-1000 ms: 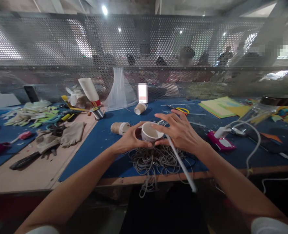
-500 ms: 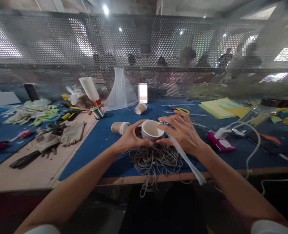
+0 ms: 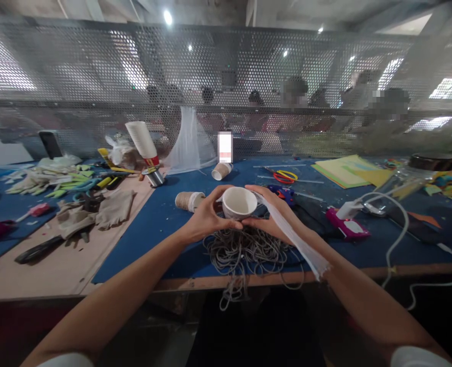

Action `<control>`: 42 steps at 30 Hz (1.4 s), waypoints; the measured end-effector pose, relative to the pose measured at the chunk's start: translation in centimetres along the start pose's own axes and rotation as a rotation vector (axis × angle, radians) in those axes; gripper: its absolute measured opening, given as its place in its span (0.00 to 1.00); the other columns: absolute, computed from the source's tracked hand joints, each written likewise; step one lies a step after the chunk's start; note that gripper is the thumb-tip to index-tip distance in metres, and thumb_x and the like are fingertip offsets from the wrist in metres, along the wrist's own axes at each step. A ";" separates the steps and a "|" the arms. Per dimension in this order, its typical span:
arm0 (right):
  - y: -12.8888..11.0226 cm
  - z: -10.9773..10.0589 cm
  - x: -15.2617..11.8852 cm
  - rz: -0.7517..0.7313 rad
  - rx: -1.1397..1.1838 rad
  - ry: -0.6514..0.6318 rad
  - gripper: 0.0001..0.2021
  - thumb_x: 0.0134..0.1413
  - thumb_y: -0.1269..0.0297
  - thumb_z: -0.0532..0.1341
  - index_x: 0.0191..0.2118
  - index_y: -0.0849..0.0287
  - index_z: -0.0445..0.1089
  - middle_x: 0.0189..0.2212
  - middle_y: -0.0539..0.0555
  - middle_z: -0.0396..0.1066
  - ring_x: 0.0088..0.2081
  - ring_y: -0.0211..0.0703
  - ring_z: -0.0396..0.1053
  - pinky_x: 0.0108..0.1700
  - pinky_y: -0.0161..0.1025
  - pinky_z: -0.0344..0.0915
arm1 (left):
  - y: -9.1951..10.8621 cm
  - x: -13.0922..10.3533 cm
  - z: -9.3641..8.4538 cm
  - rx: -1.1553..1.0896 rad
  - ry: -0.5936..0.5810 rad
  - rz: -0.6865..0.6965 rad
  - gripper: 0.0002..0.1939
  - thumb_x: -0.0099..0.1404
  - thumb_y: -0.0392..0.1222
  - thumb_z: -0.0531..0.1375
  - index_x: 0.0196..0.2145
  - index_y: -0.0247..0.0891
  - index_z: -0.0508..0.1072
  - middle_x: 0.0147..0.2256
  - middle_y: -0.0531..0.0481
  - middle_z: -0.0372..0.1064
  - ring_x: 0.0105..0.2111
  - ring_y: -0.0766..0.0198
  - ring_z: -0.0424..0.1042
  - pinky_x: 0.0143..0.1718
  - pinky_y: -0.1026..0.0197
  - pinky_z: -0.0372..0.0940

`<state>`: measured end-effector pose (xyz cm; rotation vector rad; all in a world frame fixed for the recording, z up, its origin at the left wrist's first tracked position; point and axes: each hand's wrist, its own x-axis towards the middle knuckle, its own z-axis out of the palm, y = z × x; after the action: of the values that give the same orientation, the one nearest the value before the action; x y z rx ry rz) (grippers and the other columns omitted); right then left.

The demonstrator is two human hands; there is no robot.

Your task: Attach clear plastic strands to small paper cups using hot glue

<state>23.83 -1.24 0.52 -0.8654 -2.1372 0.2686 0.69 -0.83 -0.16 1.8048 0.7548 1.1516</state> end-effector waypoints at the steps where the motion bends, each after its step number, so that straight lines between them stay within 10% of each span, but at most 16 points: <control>1: -0.1 0.0 0.0 0.007 0.025 0.007 0.38 0.51 0.53 0.71 0.65 0.49 0.58 0.60 0.59 0.68 0.60 0.57 0.67 0.60 0.59 0.65 | 0.0 0.0 -0.1 -0.022 -0.008 0.002 0.44 0.45 0.43 0.77 0.57 0.40 0.65 0.56 0.39 0.68 0.55 0.47 0.70 0.57 0.45 0.66; 18: 0.7 -0.3 -0.4 -0.034 0.240 -0.021 0.40 0.50 0.57 0.72 0.67 0.47 0.57 0.62 0.58 0.65 0.61 0.57 0.65 0.63 0.58 0.63 | 0.7 0.3 -0.6 -0.044 -0.112 -0.006 0.44 0.46 0.39 0.77 0.60 0.40 0.67 0.60 0.39 0.66 0.59 0.45 0.67 0.61 0.43 0.62; 24: 0.0 -1.8 -0.4 -0.110 0.264 -0.027 0.22 0.65 0.71 0.56 0.61 0.47 0.65 0.56 0.55 0.69 0.58 0.48 0.67 0.61 0.53 0.65 | 0.5 0.2 -0.5 -0.076 -0.157 -0.042 0.45 0.46 0.38 0.76 0.61 0.42 0.66 0.63 0.39 0.63 0.60 0.45 0.65 0.61 0.42 0.61; 30: 0.1 -1.7 -0.1 -0.139 0.259 0.086 0.08 0.63 0.67 0.62 0.47 0.53 0.73 0.46 0.55 0.74 0.51 0.46 0.72 0.55 0.49 0.67 | 0.8 0.1 -0.5 -0.102 -0.185 -0.077 0.47 0.46 0.38 0.76 0.62 0.43 0.65 0.63 0.39 0.62 0.61 0.44 0.65 0.62 0.43 0.61; 42: 0.0 -0.9 -0.7 0.052 0.251 0.105 0.06 0.66 0.61 0.60 0.44 0.55 0.71 0.40 0.53 0.74 0.43 0.43 0.72 0.47 0.43 0.68 | 0.2 0.2 -0.4 -0.072 -0.064 -0.046 0.45 0.44 0.42 0.77 0.59 0.39 0.67 0.57 0.38 0.69 0.55 0.47 0.70 0.57 0.47 0.65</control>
<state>24.79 -1.80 0.69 -0.7715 -1.9360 0.4960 0.45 -0.60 0.15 1.7470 0.7051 1.0722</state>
